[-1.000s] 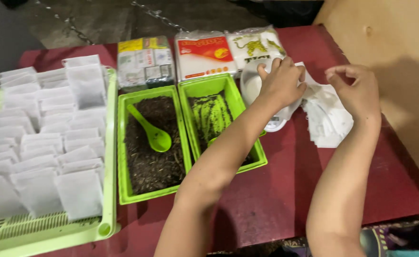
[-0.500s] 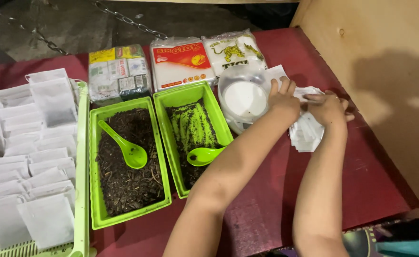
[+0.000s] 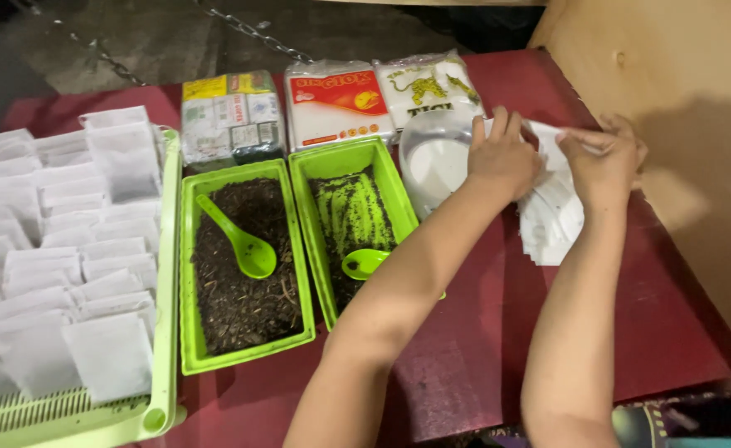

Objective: Filling small filter bags with tea leaves using a plastic spoon and placing them in a basket

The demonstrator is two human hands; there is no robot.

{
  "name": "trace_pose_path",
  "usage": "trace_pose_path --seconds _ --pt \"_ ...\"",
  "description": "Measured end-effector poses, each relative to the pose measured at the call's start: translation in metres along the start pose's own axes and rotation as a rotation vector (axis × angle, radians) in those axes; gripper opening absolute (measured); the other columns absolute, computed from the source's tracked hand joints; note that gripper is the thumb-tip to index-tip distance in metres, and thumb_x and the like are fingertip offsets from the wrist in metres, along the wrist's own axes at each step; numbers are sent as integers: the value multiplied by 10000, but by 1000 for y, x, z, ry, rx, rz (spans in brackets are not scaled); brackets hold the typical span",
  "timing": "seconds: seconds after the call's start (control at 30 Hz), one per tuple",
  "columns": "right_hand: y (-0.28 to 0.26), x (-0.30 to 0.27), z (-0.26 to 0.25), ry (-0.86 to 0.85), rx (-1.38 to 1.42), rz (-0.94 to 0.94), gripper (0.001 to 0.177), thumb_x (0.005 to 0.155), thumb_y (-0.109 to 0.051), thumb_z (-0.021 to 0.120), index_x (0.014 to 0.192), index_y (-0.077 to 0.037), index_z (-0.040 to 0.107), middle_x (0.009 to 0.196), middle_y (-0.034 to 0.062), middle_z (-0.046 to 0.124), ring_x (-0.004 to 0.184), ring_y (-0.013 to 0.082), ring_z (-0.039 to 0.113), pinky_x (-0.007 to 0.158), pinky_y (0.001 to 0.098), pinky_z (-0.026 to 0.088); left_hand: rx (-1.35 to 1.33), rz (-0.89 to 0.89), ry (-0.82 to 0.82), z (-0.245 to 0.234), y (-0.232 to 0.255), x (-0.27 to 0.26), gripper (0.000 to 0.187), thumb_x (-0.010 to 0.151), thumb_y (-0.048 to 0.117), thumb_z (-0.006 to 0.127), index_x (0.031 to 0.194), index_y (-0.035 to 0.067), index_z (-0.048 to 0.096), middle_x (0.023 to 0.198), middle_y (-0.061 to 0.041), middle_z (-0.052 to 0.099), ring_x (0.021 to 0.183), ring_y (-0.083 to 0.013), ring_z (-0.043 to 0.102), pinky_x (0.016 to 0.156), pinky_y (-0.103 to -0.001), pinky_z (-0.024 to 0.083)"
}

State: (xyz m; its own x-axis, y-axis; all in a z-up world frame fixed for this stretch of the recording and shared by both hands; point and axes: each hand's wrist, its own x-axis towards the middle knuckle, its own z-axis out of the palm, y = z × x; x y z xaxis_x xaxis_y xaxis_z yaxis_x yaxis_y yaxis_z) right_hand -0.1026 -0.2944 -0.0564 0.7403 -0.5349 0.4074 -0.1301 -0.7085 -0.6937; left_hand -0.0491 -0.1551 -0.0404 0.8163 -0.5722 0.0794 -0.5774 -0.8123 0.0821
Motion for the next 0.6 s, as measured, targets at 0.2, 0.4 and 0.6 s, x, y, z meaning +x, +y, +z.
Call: trace_pose_path --seconds 0.2,0.4,0.6 --pt "-88 -32 4 18 174 -399 152 1019 -219 824 1162 -175 799 1390 97 583 1324 293 370 1115 479 345 -609 -173 214 -81 -67 -65 989 822 658 27 1297 103 694 1503 -205 455 1437 -394 295 1113 -632 185" --pt "-164 -75 50 -43 307 -695 137 1035 -113 802 1172 -116 805 1366 123 594 1256 329 429 1083 443 384 -866 -487 466 -78 -148 -101 663 821 648 352 947 137 755 1305 -129 649 1315 -449 433 1003 -647 322" --pt "-228 -116 76 -240 368 -814 146 1046 -205 738 1178 -201 800 1399 63 531 1328 320 404 1152 487 225 -916 -515 886 -82 -205 -170 421 857 509 533 989 225 815 939 17 827 959 -194 766 873 -305 525"
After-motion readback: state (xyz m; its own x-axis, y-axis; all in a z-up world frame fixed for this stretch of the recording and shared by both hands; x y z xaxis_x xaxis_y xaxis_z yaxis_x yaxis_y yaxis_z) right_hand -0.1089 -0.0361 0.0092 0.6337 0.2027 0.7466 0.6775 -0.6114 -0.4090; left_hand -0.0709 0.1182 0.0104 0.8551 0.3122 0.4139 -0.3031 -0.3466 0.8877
